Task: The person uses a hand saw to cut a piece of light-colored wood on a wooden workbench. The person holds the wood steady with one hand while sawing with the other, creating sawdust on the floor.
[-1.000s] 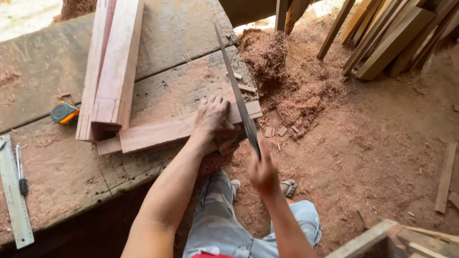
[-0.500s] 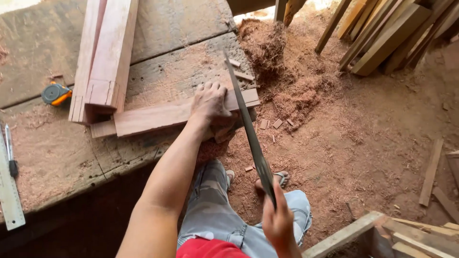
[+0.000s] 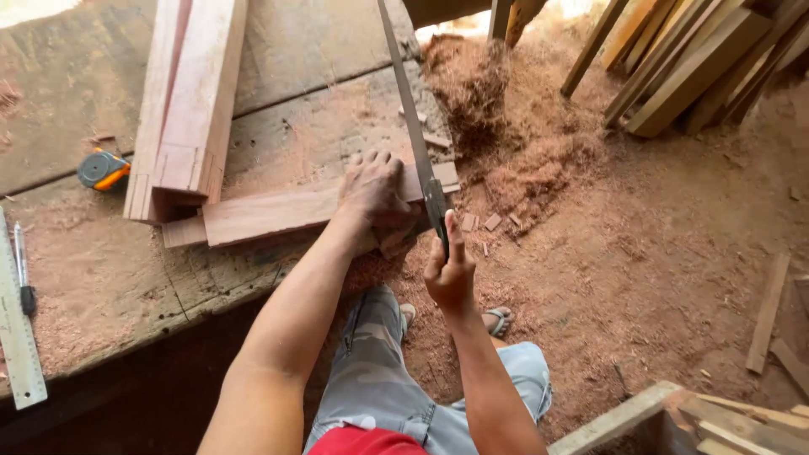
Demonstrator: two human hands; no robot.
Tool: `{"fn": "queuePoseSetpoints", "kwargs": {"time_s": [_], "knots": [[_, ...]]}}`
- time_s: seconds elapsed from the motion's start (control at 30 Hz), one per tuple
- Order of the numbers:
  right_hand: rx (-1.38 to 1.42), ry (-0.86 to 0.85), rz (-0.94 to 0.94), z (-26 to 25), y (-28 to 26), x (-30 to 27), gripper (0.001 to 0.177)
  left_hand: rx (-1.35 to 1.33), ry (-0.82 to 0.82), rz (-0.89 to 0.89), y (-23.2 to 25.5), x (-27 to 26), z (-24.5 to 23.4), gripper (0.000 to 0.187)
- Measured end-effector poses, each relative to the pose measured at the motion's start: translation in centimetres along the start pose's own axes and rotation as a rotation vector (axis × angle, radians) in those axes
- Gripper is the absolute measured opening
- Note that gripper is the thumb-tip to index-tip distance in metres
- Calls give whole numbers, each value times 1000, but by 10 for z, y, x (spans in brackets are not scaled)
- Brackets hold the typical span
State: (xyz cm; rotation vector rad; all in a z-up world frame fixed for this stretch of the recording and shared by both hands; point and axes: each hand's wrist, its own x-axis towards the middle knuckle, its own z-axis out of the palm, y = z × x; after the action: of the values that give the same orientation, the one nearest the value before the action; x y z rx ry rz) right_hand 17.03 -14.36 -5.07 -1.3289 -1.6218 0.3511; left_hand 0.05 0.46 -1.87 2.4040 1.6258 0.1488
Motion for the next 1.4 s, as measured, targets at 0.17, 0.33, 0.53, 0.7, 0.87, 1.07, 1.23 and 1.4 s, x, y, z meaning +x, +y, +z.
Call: {"fn": "queuePoseSetpoints", "kwargs": {"time_s": [0.17,0.33,0.53,0.7,0.87,1.07,1.23,1.4], "knots": [[-59,-237,344,-23,-52,45,56,-31,6,-78,14,-11,-23,81],[23,-184,254,-55,-65,-7,56,0,42,-62,5,-6,-3,85],[-28,-61,18,-118,-50,-157,55,-13,1,-44,5,-5,-8,76],[39,-68,-2,-52,11,-103,51,-66,26,-32,1,0,2,74],[-92,63,-130,-18,-41,8,53,-83,72,5,12,-17,-19,73],[-34,-179,288,-37,-65,21,57,-67,155,0,0,-5,1,79],[44,-69,14,-99,-72,-97,55,-40,89,-18,9,-12,-12,80],[77,-46,41,-113,-52,-145,53,26,-47,-41,-1,1,8,83]]}}
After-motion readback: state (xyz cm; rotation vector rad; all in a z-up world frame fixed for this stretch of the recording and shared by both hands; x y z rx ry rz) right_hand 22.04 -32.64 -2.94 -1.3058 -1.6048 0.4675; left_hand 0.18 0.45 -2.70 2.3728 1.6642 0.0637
